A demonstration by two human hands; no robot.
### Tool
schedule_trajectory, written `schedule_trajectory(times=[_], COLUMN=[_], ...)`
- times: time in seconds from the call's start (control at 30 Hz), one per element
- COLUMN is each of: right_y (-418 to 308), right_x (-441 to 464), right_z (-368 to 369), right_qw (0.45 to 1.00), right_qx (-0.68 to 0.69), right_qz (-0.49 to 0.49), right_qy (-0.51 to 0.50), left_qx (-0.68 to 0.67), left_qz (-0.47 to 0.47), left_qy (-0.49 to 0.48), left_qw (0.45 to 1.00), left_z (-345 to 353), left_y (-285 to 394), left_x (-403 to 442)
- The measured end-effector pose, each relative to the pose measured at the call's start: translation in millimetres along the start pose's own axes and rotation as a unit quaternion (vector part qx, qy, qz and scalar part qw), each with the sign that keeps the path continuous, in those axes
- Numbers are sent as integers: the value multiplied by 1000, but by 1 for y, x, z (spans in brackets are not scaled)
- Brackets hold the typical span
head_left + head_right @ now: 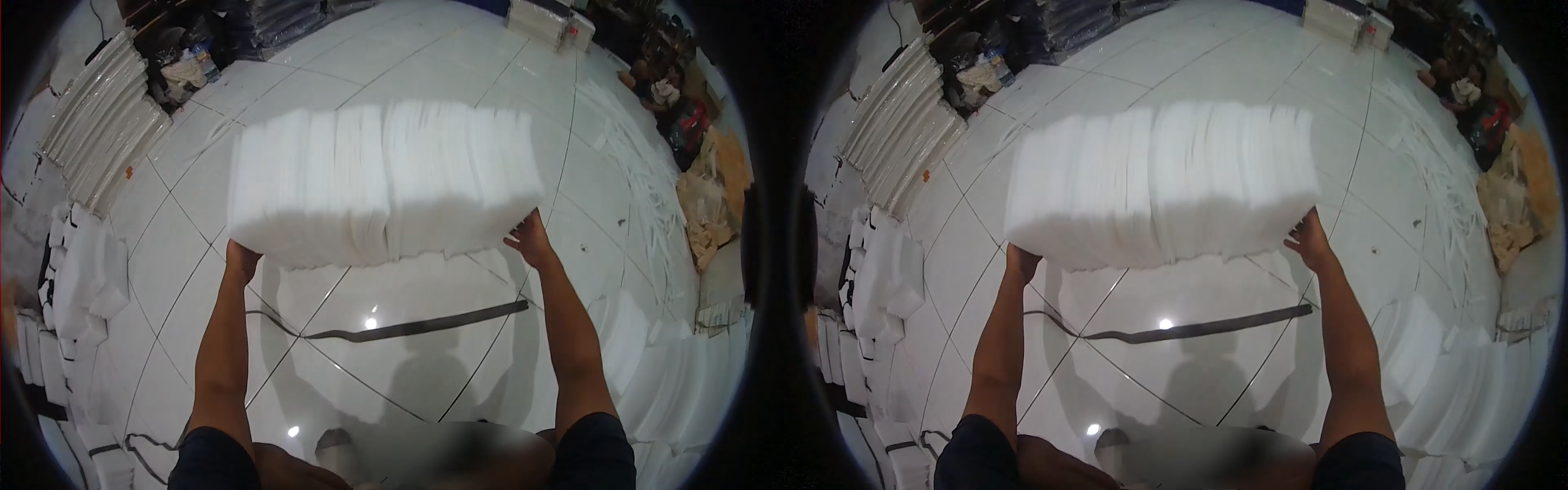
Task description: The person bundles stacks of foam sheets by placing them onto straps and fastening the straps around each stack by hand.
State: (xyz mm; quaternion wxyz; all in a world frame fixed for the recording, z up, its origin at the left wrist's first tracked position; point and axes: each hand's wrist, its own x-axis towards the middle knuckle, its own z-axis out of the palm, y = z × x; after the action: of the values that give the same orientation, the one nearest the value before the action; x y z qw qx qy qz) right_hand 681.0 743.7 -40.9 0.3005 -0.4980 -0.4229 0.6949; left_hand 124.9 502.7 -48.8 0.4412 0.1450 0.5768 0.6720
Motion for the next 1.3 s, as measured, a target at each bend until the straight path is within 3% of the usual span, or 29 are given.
schedule_trajectory(times=[0.03,0.17,0.27,0.33,0.57,0.63,0.73,0.8,0.83,0.87,0.9,0.97,1.0,1.03,1.23,1.3], right_y=[3,-6,3,5,-4,-11,-29,-39,-43,-46,-47,-55,-59,-58,1,15], right_x=[4,10,42,55,17,0,-22,-34,-39,-40,-39,-54,-60,-61,-79,-81], right_z=[0,18,10,10,34,36,44,52,56,57,58,77,87,94,160,180], right_qw=[997,997,993,997,993,985,983,983,985,984,980,971,970,971,976,942], right_qx=[-66,-76,-74,-26,29,71,133,133,121,126,149,157,166,142,89,80], right_qz=[-4,-1,-73,-77,-116,-156,-129,-126,-119,-124,-116,-139,-140,-137,-23,19], right_qy=[-25,16,56,-1,7,1,-11,-20,-29,-29,-59,-115,-113,-135,-199,-324], left_qx=[10,-13,34,32,-24,4,35,44,54,47,93,129,311,369,597,641], left_qz=[5,-3,10,7,35,50,138,101,111,101,197,294,319,342,381,380], left_qy=[-27,-27,-47,-33,-78,-40,-68,75,-1,18,16,-41,-34,14,168,205], left_qw=[1000,1000,998,999,996,998,988,991,992,994,976,946,895,864,686,634], left_z=[-11,-6,-11,6,21,31,30,65,66,63,52,-14,-48,-58,17,46], left_y=[-6,-2,-10,-9,11,37,86,131,150,169,186,236,276,310,486,510], left_x=[9,20,36,27,15,0,-18,-64,-78,-89,-96,-84,-89,-112,-269,-323])
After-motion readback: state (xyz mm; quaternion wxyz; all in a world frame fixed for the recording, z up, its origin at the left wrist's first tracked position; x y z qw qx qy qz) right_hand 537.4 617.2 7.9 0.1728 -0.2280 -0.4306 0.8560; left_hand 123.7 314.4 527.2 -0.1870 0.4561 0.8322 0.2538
